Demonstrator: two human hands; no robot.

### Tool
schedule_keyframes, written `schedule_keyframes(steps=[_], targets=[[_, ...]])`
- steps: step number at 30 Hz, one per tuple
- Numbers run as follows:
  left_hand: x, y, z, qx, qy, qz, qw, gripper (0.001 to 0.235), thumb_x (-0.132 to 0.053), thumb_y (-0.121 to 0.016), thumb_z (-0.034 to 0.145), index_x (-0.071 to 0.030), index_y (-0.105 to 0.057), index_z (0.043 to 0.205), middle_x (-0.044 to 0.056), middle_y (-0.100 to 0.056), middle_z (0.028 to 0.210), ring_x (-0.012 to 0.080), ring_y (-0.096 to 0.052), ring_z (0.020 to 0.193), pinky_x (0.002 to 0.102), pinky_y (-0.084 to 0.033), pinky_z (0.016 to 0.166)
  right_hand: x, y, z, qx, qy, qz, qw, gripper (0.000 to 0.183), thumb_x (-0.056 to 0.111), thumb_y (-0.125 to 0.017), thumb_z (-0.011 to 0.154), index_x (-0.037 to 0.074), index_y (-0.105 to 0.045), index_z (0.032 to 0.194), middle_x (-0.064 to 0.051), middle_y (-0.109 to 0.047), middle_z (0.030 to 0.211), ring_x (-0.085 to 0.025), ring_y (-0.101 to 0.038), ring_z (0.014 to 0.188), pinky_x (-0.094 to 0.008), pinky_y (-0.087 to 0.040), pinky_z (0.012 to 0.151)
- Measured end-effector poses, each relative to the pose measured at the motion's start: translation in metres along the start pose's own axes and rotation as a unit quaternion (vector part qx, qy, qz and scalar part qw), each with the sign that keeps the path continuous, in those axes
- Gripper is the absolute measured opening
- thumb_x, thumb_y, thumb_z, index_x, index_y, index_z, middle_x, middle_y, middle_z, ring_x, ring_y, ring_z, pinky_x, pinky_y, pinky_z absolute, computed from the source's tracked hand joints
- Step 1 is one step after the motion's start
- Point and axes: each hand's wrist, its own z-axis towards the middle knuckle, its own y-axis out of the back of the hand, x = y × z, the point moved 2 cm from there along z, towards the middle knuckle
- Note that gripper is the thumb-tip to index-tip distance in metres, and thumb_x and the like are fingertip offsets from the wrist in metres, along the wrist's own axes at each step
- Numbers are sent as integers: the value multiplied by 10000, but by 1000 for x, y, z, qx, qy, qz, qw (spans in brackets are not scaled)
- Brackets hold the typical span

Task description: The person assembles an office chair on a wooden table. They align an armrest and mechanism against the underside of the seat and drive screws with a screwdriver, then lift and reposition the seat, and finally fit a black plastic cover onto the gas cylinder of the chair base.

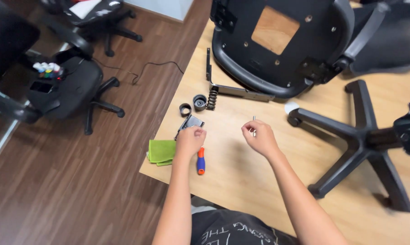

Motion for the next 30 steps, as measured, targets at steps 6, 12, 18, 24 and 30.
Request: schedule_keyframes(steps=[6, 12, 18, 24, 30], targets=[[-47, -32, 70, 62, -171, 20, 983, 282, -240, -760, 841, -78, -728, 1070, 146, -746, 1063, 345, -698, 956, 431, -554, 828, -8, 3, -10, -26, -111, 7, 993, 152, 163, -677, 878, 33, -754, 882, -99, -737, 884, -229, -677, 802, -364, -546, 686], [-66, -76, 158, 25, -253, 61, 965, 357, -203, -769, 831, -78, -692, 1157, 171, -665, 1225, 395, -597, 1145, 469, -496, 960, -26, 38, -31, -63, -191, -18, 979, 161, 176, -674, 888, 44, -764, 901, -102, -731, 881, -232, -674, 807, -356, -552, 708], [-72, -97, 183, 74, -171, 126, 974, 375, -164, -769, 829, -109, -705, 1194, 108, -640, 1247, 332, -540, 1209, 427, -485, 996, -37, 56, -41, -107, -226, -11, 968, 166, 177, -664, 893, 38, -754, 913, -107, -726, 883, -236, -677, 811, -357, -558, 712], [-55, -109, 185, 87, -160, 136, 974, 395, -157, -786, 831, -101, -707, 1213, 84, -631, 1255, 309, -525, 1238, 413, -458, 1054, -41, 52, -36, -98, -239, -6, 966, 169, 183, -670, 891, 40, -758, 914, -105, -727, 884, -236, -675, 803, -358, -554, 723], [-59, -117, 186, 139, -204, 107, 963, 463, -92, -776, 826, -26, -669, 1272, 145, -595, 1304, 357, -564, 1203, 420, -465, 1044, -42, 36, -24, -75, -235, 14, 969, 167, 181, -669, 892, 50, -767, 924, -107, -726, 889, -239, -670, 791, -362, -553, 720]])
